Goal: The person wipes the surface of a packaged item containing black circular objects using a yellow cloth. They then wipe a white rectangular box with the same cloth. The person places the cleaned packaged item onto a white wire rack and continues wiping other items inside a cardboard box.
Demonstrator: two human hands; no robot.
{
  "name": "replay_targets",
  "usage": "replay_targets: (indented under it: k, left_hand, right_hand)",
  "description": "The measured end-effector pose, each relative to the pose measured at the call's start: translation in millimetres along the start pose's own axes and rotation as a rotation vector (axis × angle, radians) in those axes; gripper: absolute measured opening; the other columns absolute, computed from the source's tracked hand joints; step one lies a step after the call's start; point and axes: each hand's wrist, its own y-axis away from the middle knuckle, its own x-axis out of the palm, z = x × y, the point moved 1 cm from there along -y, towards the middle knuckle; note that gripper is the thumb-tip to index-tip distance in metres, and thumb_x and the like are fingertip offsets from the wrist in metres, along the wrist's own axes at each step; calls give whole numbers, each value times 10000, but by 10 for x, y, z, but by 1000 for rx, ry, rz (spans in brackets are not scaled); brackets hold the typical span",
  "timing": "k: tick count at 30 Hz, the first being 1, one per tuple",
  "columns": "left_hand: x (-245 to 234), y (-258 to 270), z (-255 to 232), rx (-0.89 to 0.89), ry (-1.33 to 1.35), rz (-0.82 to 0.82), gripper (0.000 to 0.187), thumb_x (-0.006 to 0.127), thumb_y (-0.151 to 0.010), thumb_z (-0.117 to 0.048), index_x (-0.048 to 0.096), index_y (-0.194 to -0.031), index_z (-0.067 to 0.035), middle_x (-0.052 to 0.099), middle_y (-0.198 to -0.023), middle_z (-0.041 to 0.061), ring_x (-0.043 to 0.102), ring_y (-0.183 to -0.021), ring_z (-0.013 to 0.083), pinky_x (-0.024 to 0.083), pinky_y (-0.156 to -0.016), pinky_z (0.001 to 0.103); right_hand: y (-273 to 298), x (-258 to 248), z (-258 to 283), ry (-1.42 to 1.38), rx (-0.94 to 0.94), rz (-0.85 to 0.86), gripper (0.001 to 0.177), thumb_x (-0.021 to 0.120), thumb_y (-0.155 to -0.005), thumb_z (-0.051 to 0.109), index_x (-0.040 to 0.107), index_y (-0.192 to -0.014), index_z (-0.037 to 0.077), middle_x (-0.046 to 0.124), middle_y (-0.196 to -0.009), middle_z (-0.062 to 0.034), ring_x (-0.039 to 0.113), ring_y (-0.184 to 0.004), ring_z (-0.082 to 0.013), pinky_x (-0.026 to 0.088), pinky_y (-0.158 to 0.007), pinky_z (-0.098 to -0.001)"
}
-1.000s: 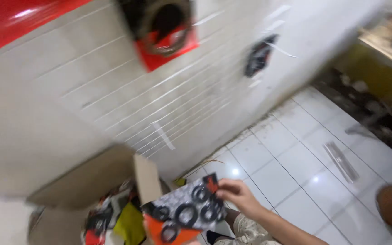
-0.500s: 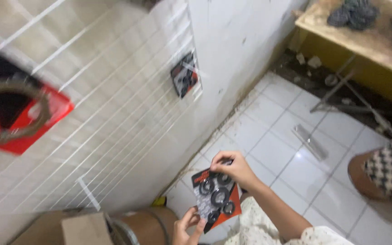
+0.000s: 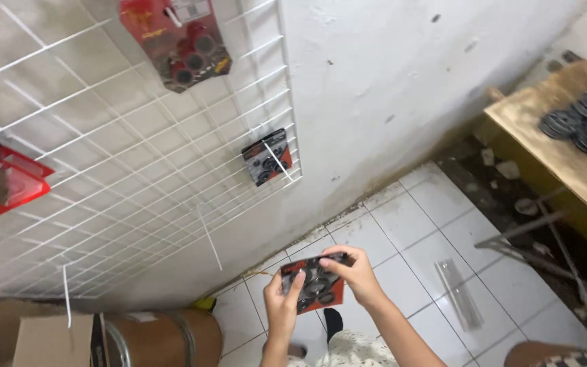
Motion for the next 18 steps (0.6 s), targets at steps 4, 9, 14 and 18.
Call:
replay_targets:
  k: [4,9,14,18]
  left_hand:
    - [140,-192,-52,31,209,-108,266,746,-922,-161,721,-1119,17,748,-1000,47,656,-901,108,527,-833,267]
    - [231,-673,-203,79,132,-175,309,756,-917,-204,718,-1137,9,750,-1044,57,662,-949,112,528,-876,285]
    - [324,-1192,-484,155,-149,-185,295,735,-942,-258,713,-1104,-12,760,-948,13,662,-853,94,525,-805,277]
    - [357,-1454,-325,104,2,-124,237,728,-989,-234,714,-1019,1,713,-900,24,597,-836,76,509,-784,265]
  right_hand:
    - [-362,52,57,0,2,-15,183,794,-843,84,747,-996,-5,736,-878,-23,656,-796,-91,541,-735,-251]
    - [-798,141,245,168,-58,-63,184,798,-857,94,725,-1001,7,710,-868,-6,621,-774,-77,510,-699,-240]
    - [-1198,231,401,77,-260,-157,195,786,-904,65,663,-1048,14,662,-955,18,604,-884,-56,502,-776,-211]
    - [-1403,216,485,101,-266,-176,202,788,-897,74,667,-1049,18,671,-941,25,611,-870,-47,514,-759,-209]
